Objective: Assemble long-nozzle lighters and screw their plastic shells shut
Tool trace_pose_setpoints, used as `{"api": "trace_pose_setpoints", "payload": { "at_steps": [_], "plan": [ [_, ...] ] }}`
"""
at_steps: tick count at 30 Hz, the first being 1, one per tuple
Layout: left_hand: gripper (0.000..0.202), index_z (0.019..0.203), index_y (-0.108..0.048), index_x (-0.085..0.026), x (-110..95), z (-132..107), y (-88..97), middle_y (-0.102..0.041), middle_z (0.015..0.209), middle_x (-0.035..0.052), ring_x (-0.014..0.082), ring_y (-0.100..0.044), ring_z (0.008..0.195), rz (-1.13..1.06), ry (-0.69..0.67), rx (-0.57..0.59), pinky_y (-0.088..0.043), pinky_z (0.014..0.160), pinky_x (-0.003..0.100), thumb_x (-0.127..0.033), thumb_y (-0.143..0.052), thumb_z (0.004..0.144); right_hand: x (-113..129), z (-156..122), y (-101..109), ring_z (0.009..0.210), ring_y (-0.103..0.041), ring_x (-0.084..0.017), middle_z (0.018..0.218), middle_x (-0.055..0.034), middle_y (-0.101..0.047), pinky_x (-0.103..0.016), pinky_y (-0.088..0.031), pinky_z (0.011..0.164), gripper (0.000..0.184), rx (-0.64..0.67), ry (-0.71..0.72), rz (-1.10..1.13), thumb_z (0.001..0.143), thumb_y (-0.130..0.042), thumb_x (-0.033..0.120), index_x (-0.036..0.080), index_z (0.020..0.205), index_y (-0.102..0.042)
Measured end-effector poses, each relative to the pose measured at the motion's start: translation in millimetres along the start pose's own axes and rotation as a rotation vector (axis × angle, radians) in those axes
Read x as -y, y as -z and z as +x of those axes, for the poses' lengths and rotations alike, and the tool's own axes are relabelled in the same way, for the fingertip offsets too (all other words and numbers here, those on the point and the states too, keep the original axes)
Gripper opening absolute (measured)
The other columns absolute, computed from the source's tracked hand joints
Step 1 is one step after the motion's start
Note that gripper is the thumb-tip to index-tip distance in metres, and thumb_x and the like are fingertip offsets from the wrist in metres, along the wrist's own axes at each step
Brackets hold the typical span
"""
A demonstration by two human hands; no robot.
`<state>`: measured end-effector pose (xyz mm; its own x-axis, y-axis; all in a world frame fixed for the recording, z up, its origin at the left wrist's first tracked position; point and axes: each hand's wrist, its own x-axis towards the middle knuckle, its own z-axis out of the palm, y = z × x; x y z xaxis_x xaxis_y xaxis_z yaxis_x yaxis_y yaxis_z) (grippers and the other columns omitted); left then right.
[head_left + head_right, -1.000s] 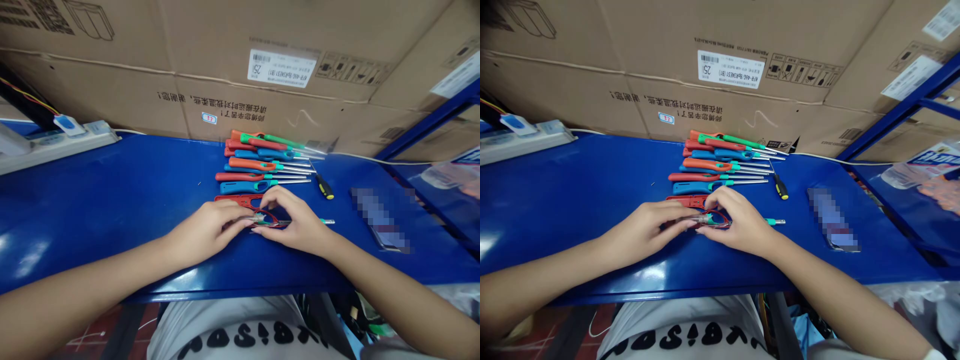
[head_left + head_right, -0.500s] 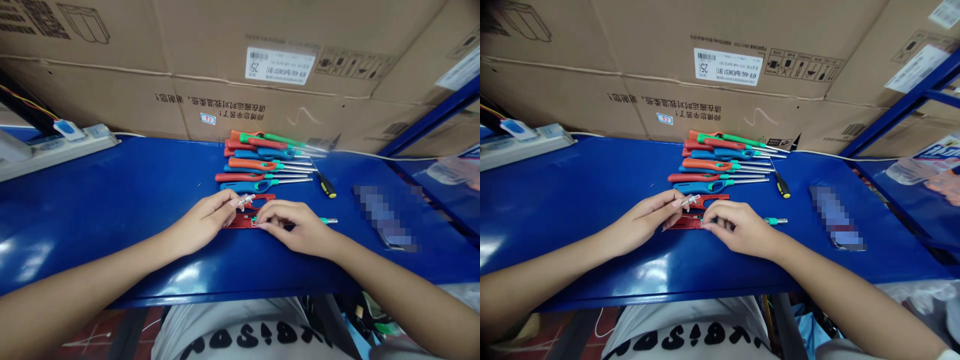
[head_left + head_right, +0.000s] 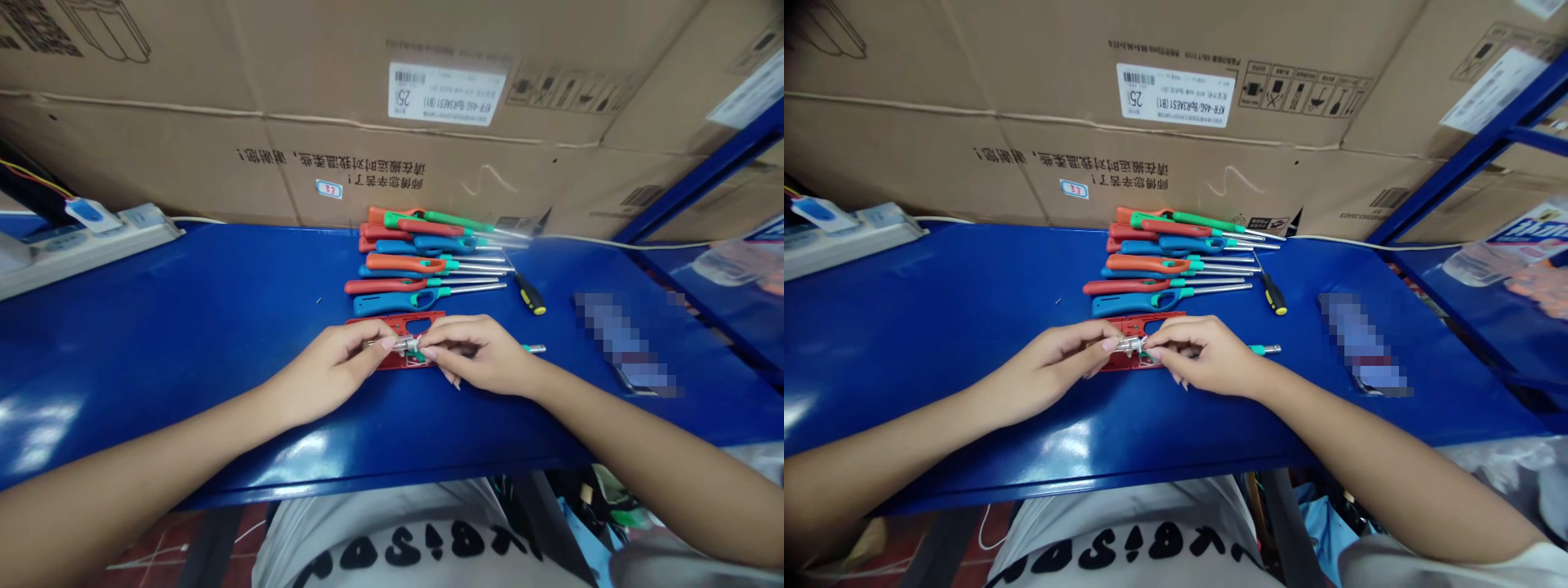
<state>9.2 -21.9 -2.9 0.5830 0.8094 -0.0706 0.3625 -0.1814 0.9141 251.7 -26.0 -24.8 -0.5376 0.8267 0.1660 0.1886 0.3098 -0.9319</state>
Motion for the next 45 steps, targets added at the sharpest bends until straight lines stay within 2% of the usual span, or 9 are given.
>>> {"api": "trace_pose_setpoints", "payload": {
  "at_steps": [6,9,14,20,29,45],
  "plan": [
    [0.034,0.084,-0.058,-0.018,0.8,-1.2,-0.1,-0.052,0.069,-0.0037,0.0128,-0.046,0.064,0.0,0.019,0.002,-0.036,0.06,0.025,-0.045,-0.046,0.101,2.7,3.0,0.7,0.046,-0.059,-0.008,0.065,0.0027,-0.06,-0.019,-0.053,0.043,0.022,-0.045,-0.132,0.101,0.089,-0.069,0.037,0.015,0.093,-0.068],
    [0.035,0.083,-0.057,-0.018,0.9,-1.3,-0.4,-0.053,0.07,-0.0034,0.0132,-0.047,0.064,-0.005,0.023,-0.008,-0.036,0.06,0.026,-0.046,-0.046,0.101,3.4,4.1,1.5,0.045,-0.058,-0.008,0.06,0.0036,-0.06,-0.019,-0.053,0.043,0.025,-0.062,-0.15,0.123,0.088,-0.071,0.04,0.015,0.089,-0.067],
    [0.034,0.088,-0.06,-0.018,1.4,-1.2,0.0,-0.053,0.07,-0.003,0.0139,-0.048,0.065,-0.006,0.029,0.006,-0.037,0.061,0.026,-0.046,-0.045,0.101,3.8,5.2,1.2,0.045,-0.058,-0.008,0.061,0.0028,-0.06,-0.02,-0.052,0.042,0.026,-0.072,-0.139,0.131,0.087,-0.072,0.042,0.016,0.084,-0.067],
    [0.035,0.086,-0.06,-0.018,-0.1,-1.0,0.4,-0.052,0.07,-0.0034,0.0133,-0.047,0.065,0.006,0.035,0.004,-0.037,0.061,0.026,-0.046,-0.045,0.101,3.4,4.3,1.9,0.044,-0.056,-0.007,0.062,0.0033,-0.059,-0.019,-0.051,0.041,0.023,-0.05,-0.146,0.124,0.088,-0.071,0.038,0.015,0.089,-0.069],
    [0.034,0.082,-0.056,-0.018,-2.6,0.8,0.2,-0.05,0.069,-0.0039,0.0127,-0.046,0.063,0.009,0.047,0.026,-0.036,0.06,0.026,-0.044,-0.045,0.101,2.6,2.9,1.0,0.045,-0.055,-0.005,0.073,0.0017,-0.061,-0.017,-0.049,0.038,0.021,-0.059,-0.147,0.115,0.087,-0.071,0.036,0.015,0.09,-0.07],
    [0.034,0.09,-0.062,-0.018,-0.1,-0.1,-0.5,-0.052,0.069,-0.0027,0.0137,-0.047,0.063,0.018,0.05,0.011,-0.037,0.059,0.025,-0.047,-0.046,0.1,-0.6,1.9,2.6,0.042,-0.054,-0.003,0.086,-0.0022,-0.065,-0.015,-0.046,0.035,0.021,-0.053,-0.118,0.043,0.09,-0.068,0.036,0.015,0.095,-0.07]
  ]
}}
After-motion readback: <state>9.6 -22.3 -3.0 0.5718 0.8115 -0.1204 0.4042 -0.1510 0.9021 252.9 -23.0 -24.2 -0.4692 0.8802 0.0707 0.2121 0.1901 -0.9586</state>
